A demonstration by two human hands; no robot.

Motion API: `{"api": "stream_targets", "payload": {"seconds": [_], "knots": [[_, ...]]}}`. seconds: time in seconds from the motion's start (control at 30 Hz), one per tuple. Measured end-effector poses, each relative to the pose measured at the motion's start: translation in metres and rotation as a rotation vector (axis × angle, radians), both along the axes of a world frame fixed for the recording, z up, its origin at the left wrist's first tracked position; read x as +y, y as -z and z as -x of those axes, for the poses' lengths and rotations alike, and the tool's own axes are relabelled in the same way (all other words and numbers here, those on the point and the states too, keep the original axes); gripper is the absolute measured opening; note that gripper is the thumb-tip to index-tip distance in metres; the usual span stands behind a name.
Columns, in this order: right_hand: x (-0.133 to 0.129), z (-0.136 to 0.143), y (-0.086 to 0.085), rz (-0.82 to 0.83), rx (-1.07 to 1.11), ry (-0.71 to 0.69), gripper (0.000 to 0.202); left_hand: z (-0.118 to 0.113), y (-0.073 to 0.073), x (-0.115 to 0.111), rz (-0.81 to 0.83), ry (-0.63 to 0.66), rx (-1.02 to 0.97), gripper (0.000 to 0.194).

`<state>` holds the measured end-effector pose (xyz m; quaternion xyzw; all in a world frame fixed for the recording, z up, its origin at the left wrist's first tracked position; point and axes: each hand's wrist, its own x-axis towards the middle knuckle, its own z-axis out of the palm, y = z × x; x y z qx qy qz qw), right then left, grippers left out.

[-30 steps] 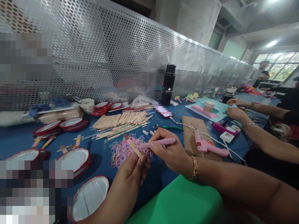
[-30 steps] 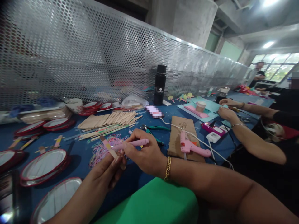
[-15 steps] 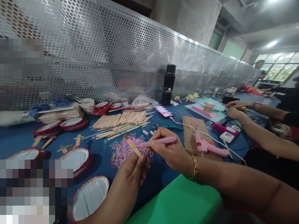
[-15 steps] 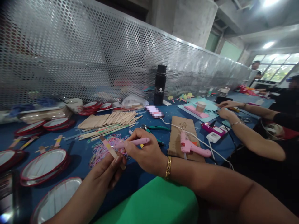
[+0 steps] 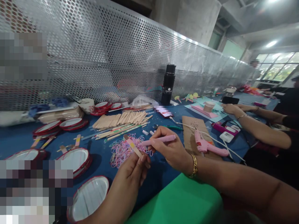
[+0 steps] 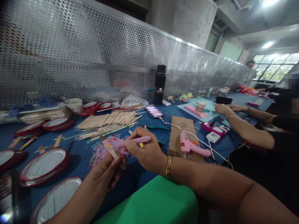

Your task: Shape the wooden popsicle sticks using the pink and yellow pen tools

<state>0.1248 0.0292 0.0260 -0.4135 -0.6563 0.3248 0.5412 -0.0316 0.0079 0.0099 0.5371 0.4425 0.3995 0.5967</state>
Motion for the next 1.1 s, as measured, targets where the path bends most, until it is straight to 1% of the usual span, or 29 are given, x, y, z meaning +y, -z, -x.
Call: {"api": "stream_targets", "payload": {"seconds": [0.23,0.43,0.57,0.77,0.93,1.1], "knots": [[-0.0002,0.0013,0.005,0.004,0.008,-0.052,0.008,0.0003,0.0019,-0.0003,0.0,0.013,-0.067,0.039],[-0.0001,0.0008,0.0023,0.008,0.033,-0.034,0.011,-0.0006,0.0007,0.0002,0.004,0.009,-0.014,0.039],[-0.0014,0.0014,0.0007,0.003,0.007,-0.049,0.007,-0.001,-0.0004,0.0003,-0.005,0.013,-0.013,0.042],[0.0009,-0.0001,0.0,0.012,0.016,-0.009,0.01,0.0003,0.002,0.0,0.003,-0.01,0.001,0.041],[-0.0007,0.0017,0.0003,0.022,0.037,-0.048,0.009,-0.0003,0.0022,-0.0003,-0.041,0.006,0.009,0.042],[-0.0003,0.0037,0.0001,0.019,0.034,-0.046,0.008,-0.0009,0.0012,0.0002,-0.045,0.023,0.004,0.045]]}}
